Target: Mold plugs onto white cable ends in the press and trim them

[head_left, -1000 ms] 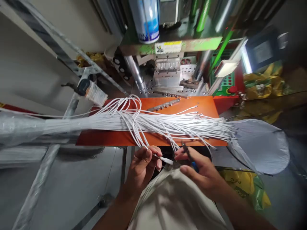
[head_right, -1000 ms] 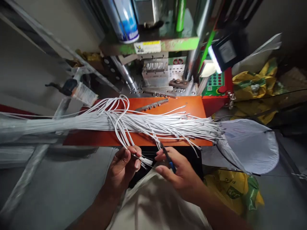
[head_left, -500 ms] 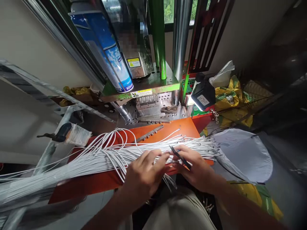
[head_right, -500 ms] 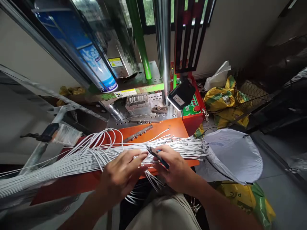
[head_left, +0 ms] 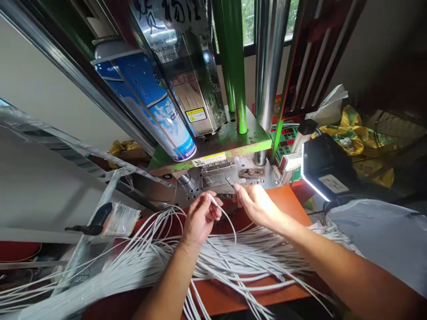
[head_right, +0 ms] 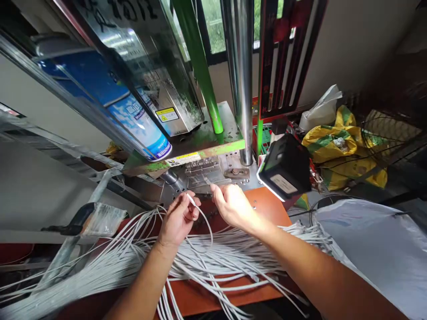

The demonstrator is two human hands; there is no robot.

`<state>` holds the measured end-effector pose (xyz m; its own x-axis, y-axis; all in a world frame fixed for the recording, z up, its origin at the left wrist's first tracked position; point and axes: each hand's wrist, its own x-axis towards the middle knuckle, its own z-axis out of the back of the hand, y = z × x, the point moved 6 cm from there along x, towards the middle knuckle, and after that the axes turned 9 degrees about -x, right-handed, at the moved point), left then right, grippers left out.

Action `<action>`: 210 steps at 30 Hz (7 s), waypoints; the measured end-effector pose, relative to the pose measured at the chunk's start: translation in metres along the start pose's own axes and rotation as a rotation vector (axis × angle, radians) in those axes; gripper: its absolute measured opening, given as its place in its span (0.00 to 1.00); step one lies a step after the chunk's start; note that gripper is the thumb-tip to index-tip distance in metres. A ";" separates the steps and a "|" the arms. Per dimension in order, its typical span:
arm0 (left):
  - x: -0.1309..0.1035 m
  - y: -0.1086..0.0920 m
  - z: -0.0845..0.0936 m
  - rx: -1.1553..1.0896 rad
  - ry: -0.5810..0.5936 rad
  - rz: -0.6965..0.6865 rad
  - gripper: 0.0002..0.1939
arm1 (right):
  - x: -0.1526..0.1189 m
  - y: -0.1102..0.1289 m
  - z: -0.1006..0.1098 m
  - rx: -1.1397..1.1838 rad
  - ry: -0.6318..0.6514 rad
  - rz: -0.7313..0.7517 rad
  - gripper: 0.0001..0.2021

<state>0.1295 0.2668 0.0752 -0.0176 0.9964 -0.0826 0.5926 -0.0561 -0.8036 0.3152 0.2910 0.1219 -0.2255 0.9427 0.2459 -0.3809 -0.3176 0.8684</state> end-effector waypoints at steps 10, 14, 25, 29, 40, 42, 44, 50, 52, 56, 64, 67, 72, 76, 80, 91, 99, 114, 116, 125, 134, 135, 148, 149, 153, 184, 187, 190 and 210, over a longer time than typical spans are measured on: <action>-0.003 0.011 0.024 -0.012 -0.080 0.000 0.11 | -0.021 -0.010 -0.024 -0.286 0.221 0.166 0.25; -0.005 0.009 0.023 -0.021 -0.061 -0.001 0.08 | -0.021 -0.013 -0.024 -0.249 0.252 0.157 0.23; -0.014 -0.006 0.011 0.202 0.066 -0.232 0.03 | -0.024 -0.006 -0.023 -0.308 0.270 0.269 0.23; -0.018 -0.009 0.019 0.320 0.111 -0.354 0.06 | -0.027 -0.003 -0.024 -0.439 0.206 0.397 0.23; -0.028 -0.023 0.006 0.499 0.088 -0.502 0.07 | -0.028 0.005 -0.021 -0.653 0.014 0.588 0.24; -0.028 -0.024 0.006 0.512 0.086 -0.512 0.08 | -0.029 0.007 -0.021 -0.664 -0.002 0.601 0.24; -0.027 -0.023 0.009 0.527 0.086 -0.514 0.08 | -0.030 0.008 -0.021 -0.675 -0.013 0.609 0.24; -0.028 -0.020 0.012 0.538 0.071 -0.509 0.06 | -0.029 0.004 -0.020 -0.690 -0.015 0.591 0.24; -0.028 -0.019 0.012 0.530 0.059 -0.484 0.05 | -0.028 0.004 -0.020 -0.675 -0.010 0.600 0.25; -0.029 -0.019 0.009 0.511 0.047 -0.466 0.04 | -0.027 0.005 -0.020 -0.676 -0.013 0.610 0.25; -0.029 -0.021 0.009 0.499 0.051 -0.466 0.04 | -0.027 0.002 -0.024 -0.722 0.018 0.597 0.25; -0.029 -0.019 0.011 0.515 0.037 -0.462 0.03 | -0.028 0.003 -0.026 -0.716 0.006 0.604 0.25; -0.028 -0.018 0.015 0.553 0.017 -0.450 0.02 | -0.029 0.002 -0.027 -0.716 0.014 0.589 0.26; -0.028 -0.020 0.012 0.542 0.023 -0.450 0.03 | -0.027 0.003 -0.024 -0.704 0.014 0.592 0.26; -0.027 -0.020 0.009 0.512 0.026 -0.440 0.02 | -0.025 0.005 -0.023 -0.692 0.019 0.606 0.26; -0.027 -0.023 0.009 0.549 0.071 -0.453 0.02 | -0.027 0.000 -0.026 -0.716 0.037 0.584 0.25; -0.027 -0.022 0.008 0.544 0.060 -0.469 0.02 | -0.028 0.005 -0.027 -0.745 0.008 0.602 0.26; -0.026 -0.021 0.010 0.534 0.083 -0.433 0.01 | -0.028 0.006 -0.026 -0.742 0.010 0.616 0.26; -0.026 -0.022 0.009 0.531 0.091 -0.422 0.01 | -0.028 0.005 -0.025 -0.754 0.012 0.624 0.25; -0.023 -0.019 0.010 0.510 0.056 -0.366 0.06 | -0.027 0.002 -0.025 -0.769 0.062 0.634 0.22; -0.025 -0.023 0.010 0.556 0.090 -0.409 0.01 | -0.030 0.000 -0.033 -0.783 0.077 0.605 0.24; -0.024 -0.023 0.010 0.546 0.087 -0.405 0.01 | -0.031 0.000 -0.033 -0.775 0.068 0.598 0.24; -0.019 -0.010 0.015 0.385 0.090 -0.296 0.04 | -0.034 -0.004 -0.032 -0.633 0.033 0.504 0.28; -0.018 -0.009 0.015 0.367 0.096 -0.293 0.04 | -0.032 -0.004 -0.029 -0.641 0.010 0.492 0.29; -0.016 -0.010 0.016 0.333 0.064 -0.330 0.04 | -0.029 0.000 -0.021 -0.730 -0.054 0.475 0.27; -0.019 0.001 0.028 0.437 -0.100 -0.356 0.09 | -0.037 0.004 -0.038 -0.837 -0.061 0.450 0.24; -0.018 0.001 0.026 0.423 -0.091 -0.326 0.09 | -0.037 -0.003 -0.040 -0.804 0.020 0.414 0.24; -0.018 0.002 0.023 0.399 -0.084 -0.296 0.10 | -0.038 -0.008 -0.041 -0.767 0.110 0.383 0.24; -0.020 0.000 0.019 0.482 -0.061 -0.378 0.09 | -0.035 -0.001 -0.037 -0.858 0.024 0.450 0.23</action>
<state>0.1146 0.2459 0.0660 -0.2099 0.9482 0.2384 0.1060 0.2645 -0.9585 0.2901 0.2545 0.0961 -0.5251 0.7153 0.4610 -0.7772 -0.6238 0.0827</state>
